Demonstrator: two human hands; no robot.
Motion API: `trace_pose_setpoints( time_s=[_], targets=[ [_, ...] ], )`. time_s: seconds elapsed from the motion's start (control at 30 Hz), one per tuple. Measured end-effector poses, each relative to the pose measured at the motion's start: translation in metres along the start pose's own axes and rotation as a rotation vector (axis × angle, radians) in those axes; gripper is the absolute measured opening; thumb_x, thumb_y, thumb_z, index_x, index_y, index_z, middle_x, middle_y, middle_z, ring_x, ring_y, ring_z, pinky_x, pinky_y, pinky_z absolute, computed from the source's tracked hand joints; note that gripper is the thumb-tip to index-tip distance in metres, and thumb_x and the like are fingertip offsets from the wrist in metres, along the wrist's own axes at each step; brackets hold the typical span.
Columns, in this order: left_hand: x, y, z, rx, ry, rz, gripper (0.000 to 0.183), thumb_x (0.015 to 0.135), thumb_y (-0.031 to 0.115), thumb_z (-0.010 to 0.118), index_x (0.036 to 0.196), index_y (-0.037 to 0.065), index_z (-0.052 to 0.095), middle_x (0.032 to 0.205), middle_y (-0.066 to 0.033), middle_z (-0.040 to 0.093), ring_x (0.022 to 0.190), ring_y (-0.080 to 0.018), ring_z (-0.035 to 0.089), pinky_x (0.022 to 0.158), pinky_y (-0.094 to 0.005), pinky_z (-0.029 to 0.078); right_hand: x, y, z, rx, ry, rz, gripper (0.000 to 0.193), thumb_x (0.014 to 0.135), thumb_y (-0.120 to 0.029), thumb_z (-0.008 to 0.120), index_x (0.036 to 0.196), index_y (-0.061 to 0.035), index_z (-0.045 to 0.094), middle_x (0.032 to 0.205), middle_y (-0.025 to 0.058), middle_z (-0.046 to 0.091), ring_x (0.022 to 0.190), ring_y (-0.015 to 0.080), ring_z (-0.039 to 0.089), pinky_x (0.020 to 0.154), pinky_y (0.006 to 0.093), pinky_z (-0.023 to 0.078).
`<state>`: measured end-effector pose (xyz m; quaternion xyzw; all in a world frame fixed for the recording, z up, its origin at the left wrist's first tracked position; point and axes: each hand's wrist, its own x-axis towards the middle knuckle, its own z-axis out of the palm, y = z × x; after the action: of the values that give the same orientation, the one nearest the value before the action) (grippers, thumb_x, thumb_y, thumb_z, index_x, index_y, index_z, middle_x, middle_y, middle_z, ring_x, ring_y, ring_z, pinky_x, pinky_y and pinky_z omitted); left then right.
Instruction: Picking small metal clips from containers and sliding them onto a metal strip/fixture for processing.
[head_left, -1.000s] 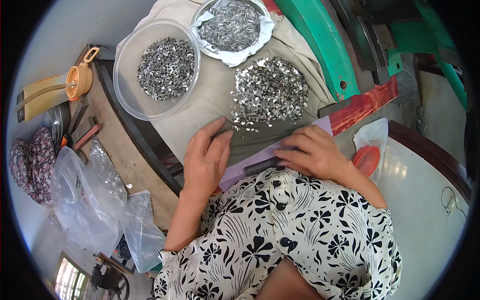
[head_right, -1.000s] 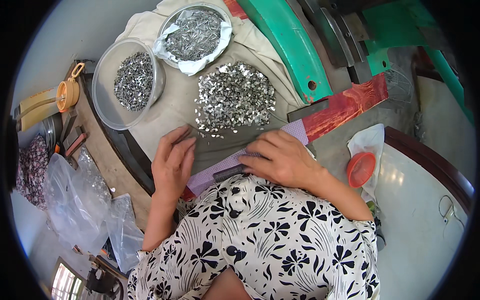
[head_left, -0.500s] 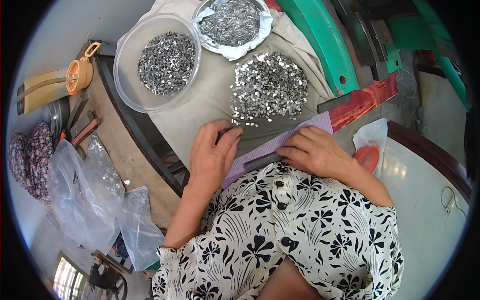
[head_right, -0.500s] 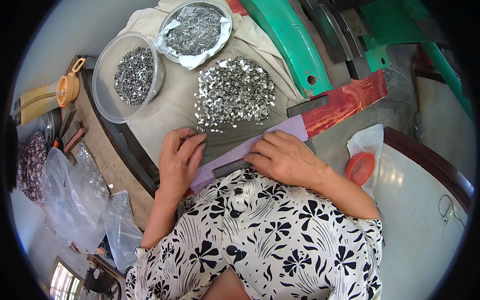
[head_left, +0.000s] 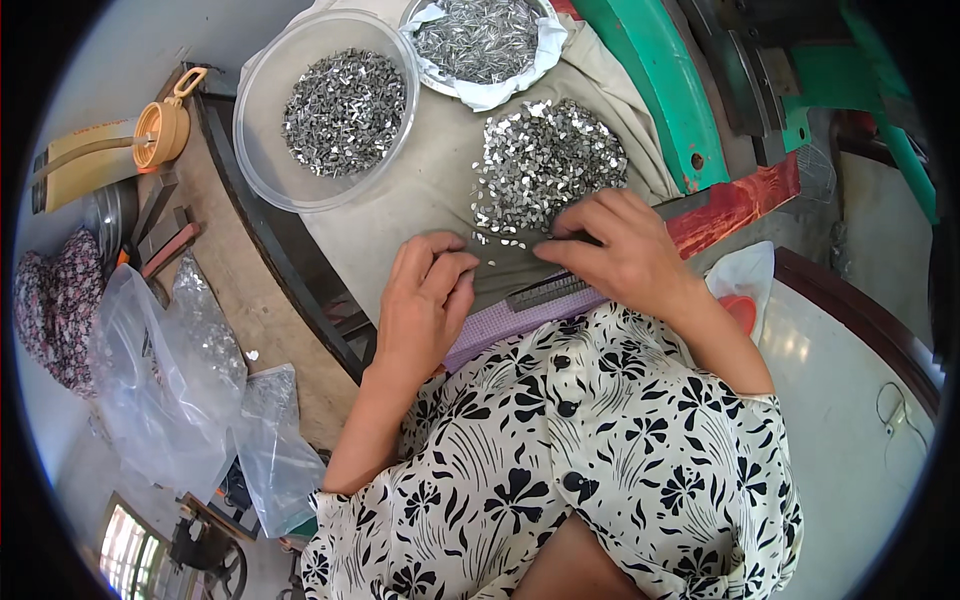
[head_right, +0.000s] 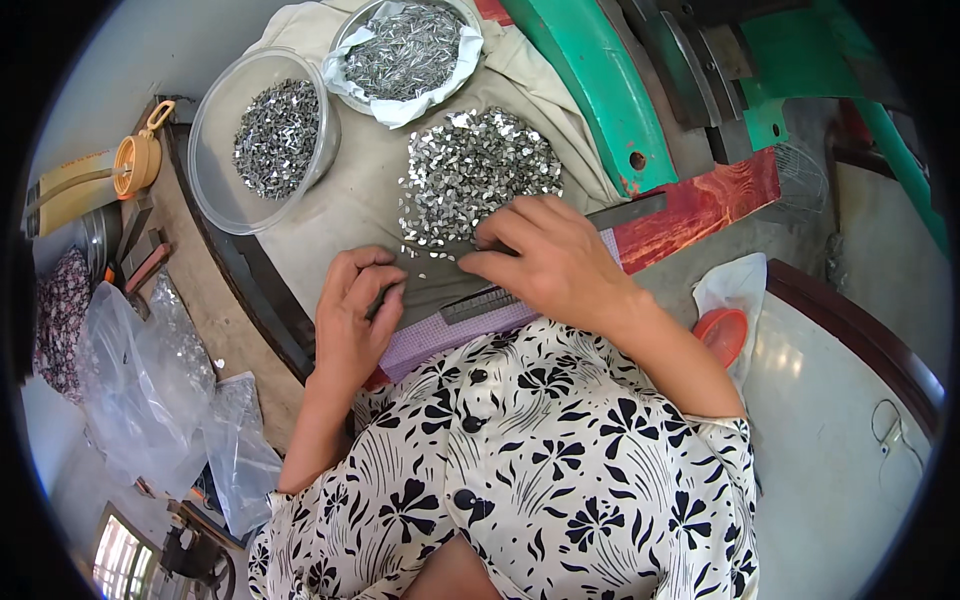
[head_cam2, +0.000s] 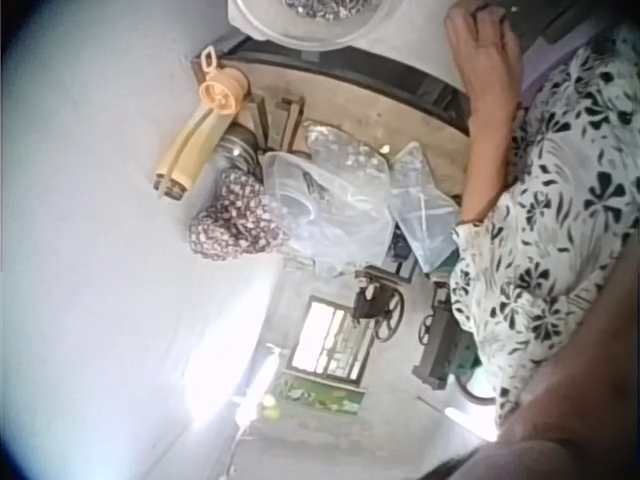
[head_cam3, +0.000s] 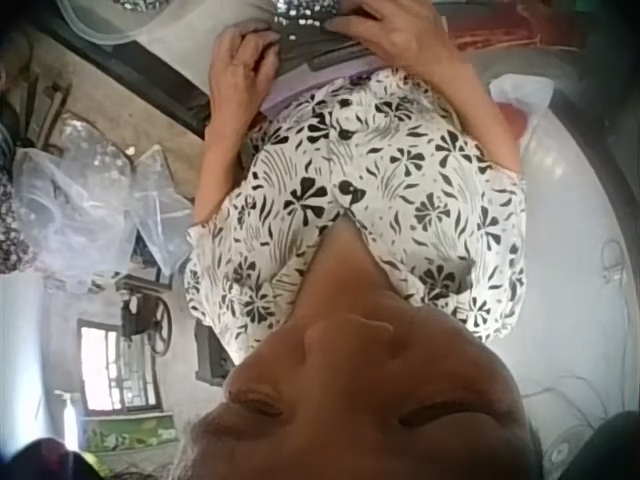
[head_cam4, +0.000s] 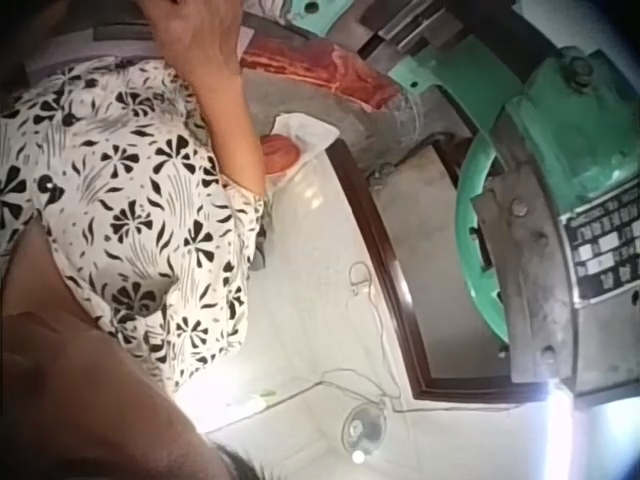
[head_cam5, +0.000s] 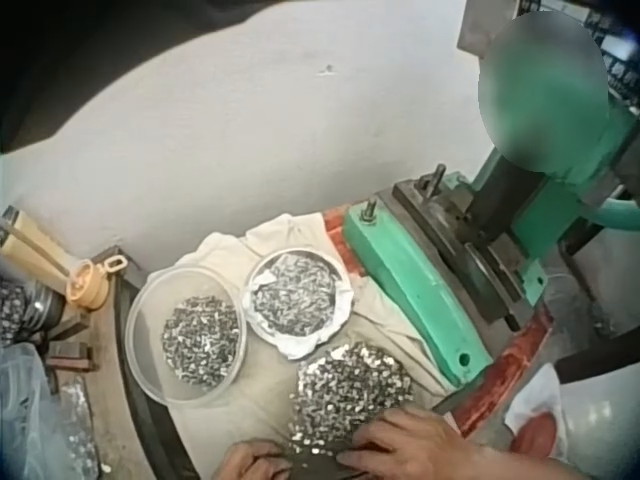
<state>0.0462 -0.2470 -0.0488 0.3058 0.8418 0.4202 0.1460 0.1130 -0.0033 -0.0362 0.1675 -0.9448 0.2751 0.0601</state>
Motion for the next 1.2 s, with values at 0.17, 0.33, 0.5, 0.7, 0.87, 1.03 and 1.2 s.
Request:
trace_pose_setpoints(
  time_s=[0.17,0.33,0.5,0.7,0.87,1.03,1.2],
  targets=[
    [0.001,0.002,0.004,0.027,0.033,0.041,0.019,0.075,-0.002,0.072,0.093,0.002,0.067,0.105,-0.0103,0.059,0.092,-0.029,0.058,0.076,-0.0381,0.05,0.024,0.002,0.009,-0.023,-0.07,-0.073,0.014,0.074,-0.015,0.068,0.087,-0.0138,0.071,0.1,0.0006,0.061,0.093,0.0203,0.058,0.079,0.0336,0.045],
    [0.004,0.007,0.01,0.104,0.019,0.025,0.02,0.073,-0.002,0.076,0.091,0.002,0.068,0.107,-0.0113,0.06,0.09,-0.0274,0.059,0.075,-0.035,0.049,0.031,-0.004,0.018,0.009,-0.058,-0.052,0.014,0.072,-0.014,0.072,0.084,-0.0124,0.068,0.102,0.0018,0.062,0.096,0.0227,0.058,0.083,0.035,0.045],
    [0.005,0.004,0.011,0.138,0.035,0.048,0.019,0.071,-0.001,0.078,0.088,0.003,0.069,0.106,-0.0102,0.06,0.084,-0.0256,0.057,0.07,-0.0352,0.048,0.006,-0.014,0.017,0.087,0.042,-0.039,0.02,0.069,-0.018,0.078,0.085,-0.0128,0.066,0.106,0.0014,0.061,0.102,0.025,0.057,0.086,0.0402,0.043],
    [0.004,0.004,0.01,0.113,0.032,0.053,0.017,0.071,-0.001,0.078,0.086,0.002,0.068,0.106,-0.0099,0.061,0.082,-0.0252,0.056,0.07,-0.0354,0.048,-0.018,-0.02,0.018,0.072,0.015,-0.001,0.022,0.068,-0.02,0.081,0.089,-0.0171,0.073,0.101,-0.0028,0.062,0.1,0.0244,0.056,0.085,0.0386,0.043],
    [-0.002,0.004,0.009,0.055,0.047,0.039,0.018,0.072,-0.002,0.077,0.087,0.003,0.068,0.105,-0.0118,0.061,0.089,-0.0266,0.06,0.076,-0.0349,0.05,0.004,-0.008,0.016,0.016,0.098,0.019,0.023,0.071,-0.018,0.079,0.093,-0.0163,0.073,0.099,-0.0017,0.062,0.096,0.0241,0.057,0.083,0.0381,0.042],
    [-0.016,0.013,0.011,0.0,0.008,-0.007,0.02,0.071,-0.001,0.078,0.087,0.004,0.069,0.105,-0.0118,0.061,0.092,-0.0277,0.062,0.077,-0.0359,0.051,0.029,-0.012,0.024,-0.024,0.062,0.029,0.016,0.071,-0.017,0.078,0.082,-0.011,0.068,0.096,0.0008,0.061,0.098,0.0259,0.057,0.086,0.0405,0.043],
    [-0.022,0.009,0.022,0.051,0.003,0.077,0.021,0.07,0.007,0.079,0.089,0.01,0.069,0.108,-0.0078,0.061,0.094,-0.0275,0.058,0.078,-0.0388,0.043,0.028,-0.018,0.026,-0.069,0.069,0.04,0.018,0.07,-0.017,0.078,0.083,-0.0117,0.068,0.101,0.0,0.061,0.1,0.0261,0.057,0.087,0.0412,0.042]
  ],
)
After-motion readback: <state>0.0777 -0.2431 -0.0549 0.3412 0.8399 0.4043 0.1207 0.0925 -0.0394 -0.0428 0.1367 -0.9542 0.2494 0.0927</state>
